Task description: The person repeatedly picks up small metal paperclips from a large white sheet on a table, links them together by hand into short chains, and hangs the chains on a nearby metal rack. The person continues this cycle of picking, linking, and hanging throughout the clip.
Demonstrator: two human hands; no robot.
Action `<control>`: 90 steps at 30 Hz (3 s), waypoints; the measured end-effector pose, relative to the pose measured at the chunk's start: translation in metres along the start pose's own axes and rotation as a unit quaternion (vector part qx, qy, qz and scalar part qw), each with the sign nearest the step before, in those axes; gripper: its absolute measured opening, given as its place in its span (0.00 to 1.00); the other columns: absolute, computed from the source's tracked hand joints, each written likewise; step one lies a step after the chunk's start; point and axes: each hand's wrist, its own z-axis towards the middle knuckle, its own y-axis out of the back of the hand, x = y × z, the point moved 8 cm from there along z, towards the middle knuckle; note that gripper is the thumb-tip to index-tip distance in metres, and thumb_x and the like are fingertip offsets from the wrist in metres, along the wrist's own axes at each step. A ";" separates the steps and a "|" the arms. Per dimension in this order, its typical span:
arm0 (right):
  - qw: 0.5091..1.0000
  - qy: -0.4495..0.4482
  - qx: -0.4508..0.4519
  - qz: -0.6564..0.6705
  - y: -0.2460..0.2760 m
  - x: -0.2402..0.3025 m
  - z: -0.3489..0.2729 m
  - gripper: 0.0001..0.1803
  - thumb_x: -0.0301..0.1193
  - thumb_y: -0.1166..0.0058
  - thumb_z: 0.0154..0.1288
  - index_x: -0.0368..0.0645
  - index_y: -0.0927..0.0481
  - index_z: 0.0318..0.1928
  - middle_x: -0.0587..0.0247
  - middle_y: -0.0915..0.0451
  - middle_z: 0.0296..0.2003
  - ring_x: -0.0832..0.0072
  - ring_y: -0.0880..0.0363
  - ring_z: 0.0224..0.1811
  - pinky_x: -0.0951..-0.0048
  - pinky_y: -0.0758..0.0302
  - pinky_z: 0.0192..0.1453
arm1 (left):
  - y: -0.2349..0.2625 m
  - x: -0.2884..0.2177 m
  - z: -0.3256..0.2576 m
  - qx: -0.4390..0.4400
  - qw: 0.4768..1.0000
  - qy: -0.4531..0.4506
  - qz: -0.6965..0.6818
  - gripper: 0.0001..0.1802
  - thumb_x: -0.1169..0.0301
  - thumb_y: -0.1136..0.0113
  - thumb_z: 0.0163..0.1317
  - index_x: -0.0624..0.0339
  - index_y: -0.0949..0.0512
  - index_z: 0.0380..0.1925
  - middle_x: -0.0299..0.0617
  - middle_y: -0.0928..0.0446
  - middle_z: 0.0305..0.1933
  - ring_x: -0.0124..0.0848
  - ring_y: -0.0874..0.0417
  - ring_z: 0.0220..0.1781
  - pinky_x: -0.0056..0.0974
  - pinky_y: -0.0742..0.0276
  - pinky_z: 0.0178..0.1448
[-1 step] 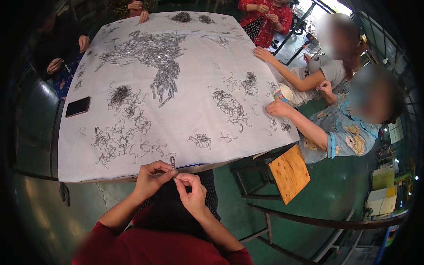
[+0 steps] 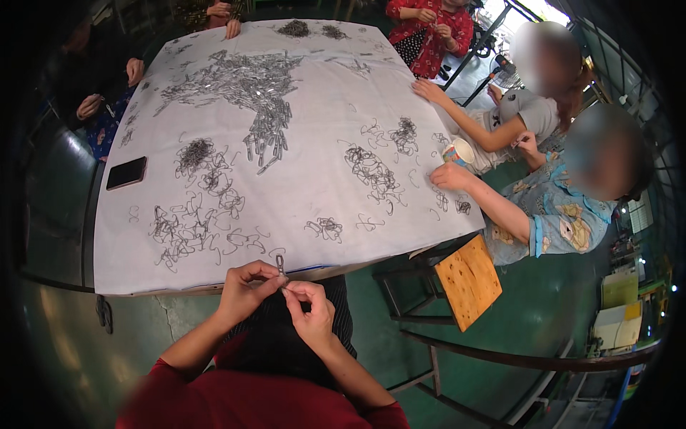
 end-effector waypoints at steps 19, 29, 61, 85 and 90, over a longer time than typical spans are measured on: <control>0.994 -0.072 0.049 -0.062 -0.008 -0.013 0.058 0.09 0.23 0.49 0.66 0.36 0.30 0.45 0.60 0.25 0.40 0.78 0.25 0.34 0.80 0.28 0.32 | 0.028 0.032 -0.006 -0.050 0.970 -0.236 -0.010 0.06 0.73 0.33 0.53 0.58 0.19 0.32 0.39 0.24 0.47 0.40 0.28 0.57 0.42 0.31 0.59; 0.796 0.196 0.517 -0.246 -0.282 -0.007 0.135 0.05 0.30 0.42 0.59 0.44 0.20 0.36 0.67 0.20 0.34 0.68 0.21 0.35 0.71 0.25 0.38 | 0.025 0.070 0.005 -0.009 0.972 -0.233 -0.028 0.07 0.74 0.32 0.52 0.59 0.20 0.31 0.38 0.24 0.46 0.41 0.29 0.59 0.44 0.31 0.61; 0.927 -0.320 0.018 0.194 0.001 -0.029 0.041 0.03 0.21 0.38 0.58 0.36 0.20 0.30 0.68 0.27 0.36 0.81 0.31 0.42 0.78 0.35 0.51 | 0.003 0.037 0.004 -0.088 0.967 -0.234 0.056 0.08 0.76 0.32 0.50 0.59 0.20 0.30 0.39 0.21 0.36 0.37 0.21 0.42 0.38 0.25 0.46; 0.993 -0.102 -0.052 -0.019 0.021 0.000 0.030 0.06 0.20 0.34 0.52 0.40 0.19 0.30 0.64 0.28 0.36 0.76 0.29 0.36 0.78 0.29 0.39 | 0.069 0.079 0.238 -0.108 0.749 -0.159 0.635 0.08 0.77 0.48 0.56 0.64 0.23 0.36 0.51 0.22 0.39 0.43 0.18 0.41 0.42 0.18 0.43; 0.996 -0.064 -0.050 -0.027 0.024 0.003 0.035 0.06 0.22 0.34 0.52 0.39 0.18 0.32 0.63 0.27 0.37 0.75 0.27 0.37 0.77 0.30 0.41 | 0.075 0.039 0.221 -0.104 0.830 -0.158 0.525 0.06 0.78 0.46 0.53 0.64 0.22 0.31 0.50 0.19 0.34 0.41 0.16 0.37 0.41 0.20 0.38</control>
